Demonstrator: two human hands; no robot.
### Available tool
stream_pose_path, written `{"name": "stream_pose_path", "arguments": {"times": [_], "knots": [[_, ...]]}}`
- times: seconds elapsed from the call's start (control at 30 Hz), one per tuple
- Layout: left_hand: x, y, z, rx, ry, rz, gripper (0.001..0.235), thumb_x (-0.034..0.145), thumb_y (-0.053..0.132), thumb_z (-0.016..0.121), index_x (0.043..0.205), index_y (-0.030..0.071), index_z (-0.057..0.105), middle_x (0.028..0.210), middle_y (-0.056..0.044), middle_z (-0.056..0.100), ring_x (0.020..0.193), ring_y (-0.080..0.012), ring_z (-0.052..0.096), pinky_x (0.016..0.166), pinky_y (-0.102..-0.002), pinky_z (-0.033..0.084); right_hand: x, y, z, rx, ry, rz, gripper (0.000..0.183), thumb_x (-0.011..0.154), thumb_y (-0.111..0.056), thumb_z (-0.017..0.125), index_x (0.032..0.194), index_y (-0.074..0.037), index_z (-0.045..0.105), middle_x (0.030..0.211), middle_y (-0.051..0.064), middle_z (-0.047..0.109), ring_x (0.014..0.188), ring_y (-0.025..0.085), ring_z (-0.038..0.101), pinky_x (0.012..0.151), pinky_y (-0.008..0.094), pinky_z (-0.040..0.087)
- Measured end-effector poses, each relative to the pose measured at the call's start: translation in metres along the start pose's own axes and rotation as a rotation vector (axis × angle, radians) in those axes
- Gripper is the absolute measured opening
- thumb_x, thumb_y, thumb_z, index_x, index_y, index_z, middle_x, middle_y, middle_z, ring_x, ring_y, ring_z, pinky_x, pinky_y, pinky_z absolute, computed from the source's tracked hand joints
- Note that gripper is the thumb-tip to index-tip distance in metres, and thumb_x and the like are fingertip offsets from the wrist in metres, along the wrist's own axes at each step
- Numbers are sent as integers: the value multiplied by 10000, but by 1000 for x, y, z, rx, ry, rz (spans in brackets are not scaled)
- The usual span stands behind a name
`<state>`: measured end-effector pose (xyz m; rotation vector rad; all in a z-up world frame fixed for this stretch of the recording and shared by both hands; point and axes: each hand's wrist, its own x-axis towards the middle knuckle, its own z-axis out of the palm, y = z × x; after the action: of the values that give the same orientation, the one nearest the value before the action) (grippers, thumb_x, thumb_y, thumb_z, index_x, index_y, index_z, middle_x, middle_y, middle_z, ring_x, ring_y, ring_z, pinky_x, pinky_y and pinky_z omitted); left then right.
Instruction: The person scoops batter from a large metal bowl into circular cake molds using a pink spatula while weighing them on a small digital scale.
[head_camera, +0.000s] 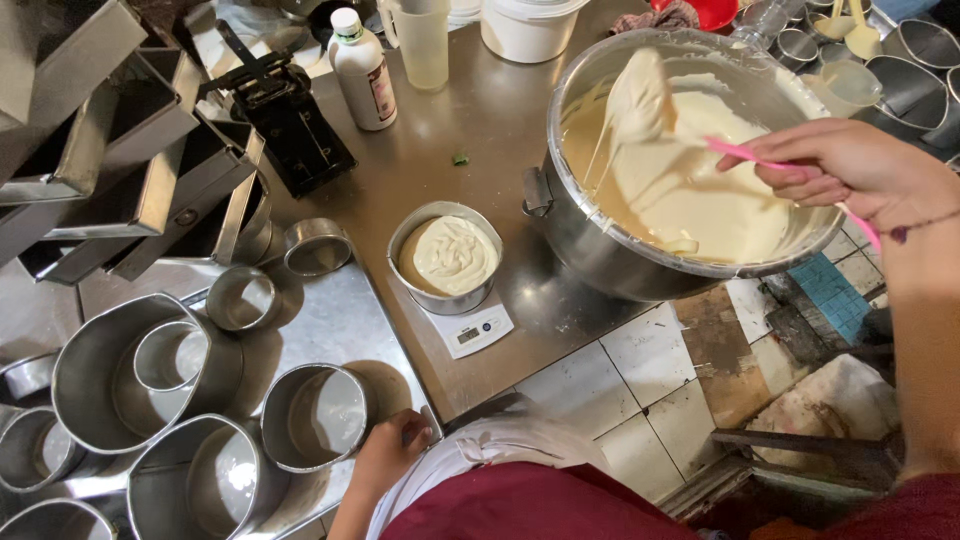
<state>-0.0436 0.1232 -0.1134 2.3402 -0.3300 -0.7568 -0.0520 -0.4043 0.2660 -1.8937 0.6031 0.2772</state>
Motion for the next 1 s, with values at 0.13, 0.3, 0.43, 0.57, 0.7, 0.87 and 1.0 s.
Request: {"name": "stream_pose_path", "arguments": {"times": [0.13,0.3,0.43,0.57,0.7,0.87,1.0], "knots": [[4,3,-1,-57,11,49,137,915,325,677,934,196,719,719,4,693,661,-148,620,673,-318,457,-49,-26,52,-107,314,-72,331,1141,-119,437,1347,-112,696,641,11,374,489,123,242,436,248,182],[6,17,-7,-35,29,49,123,921,304,646,953,218,729,834,40,771,727,-162,684,711,-339,493,-45,-7,98,-617,704,-725,370,1147,19,537,1503,118,559,1106,263,691,676,217,622,391,228,457],[2,20,-10,-55,41,27,155,950,301,652,1051,209,725,825,34,772,711,-153,694,672,-335,488,-34,15,163,-646,803,-1036,336,1160,18,496,1463,115,605,874,162,666,788,294,607,771,435,497],[-3,17,-9,-87,90,53,123,918,294,675,999,221,733,831,32,772,711,-172,688,703,-338,494,25,79,245,-506,779,-1119,539,917,136,498,1448,44,516,1354,246,652,1189,394,671,1037,455,543],[-15,26,-17,-101,78,-31,105,941,315,634,948,249,717,750,19,688,689,-160,634,645,-348,460,97,140,300,-685,698,-953,365,1029,-15,555,1392,-40,571,890,151,633,622,395,601,501,458,447],[-12,13,-9,-52,81,-27,110,928,312,648,979,251,724,806,22,734,719,-182,678,633,-366,466,125,159,298,-649,702,-1041,371,1011,32,567,1380,13,532,892,200,637,697,366,639,563,442,478],[-13,16,-7,-65,91,-24,102,924,313,653,955,258,733,795,54,748,692,-153,679,633,-354,477,117,146,297,-665,545,-973,372,992,43,563,1359,-16,550,786,159,628,537,329,592,443,452,417]]}}
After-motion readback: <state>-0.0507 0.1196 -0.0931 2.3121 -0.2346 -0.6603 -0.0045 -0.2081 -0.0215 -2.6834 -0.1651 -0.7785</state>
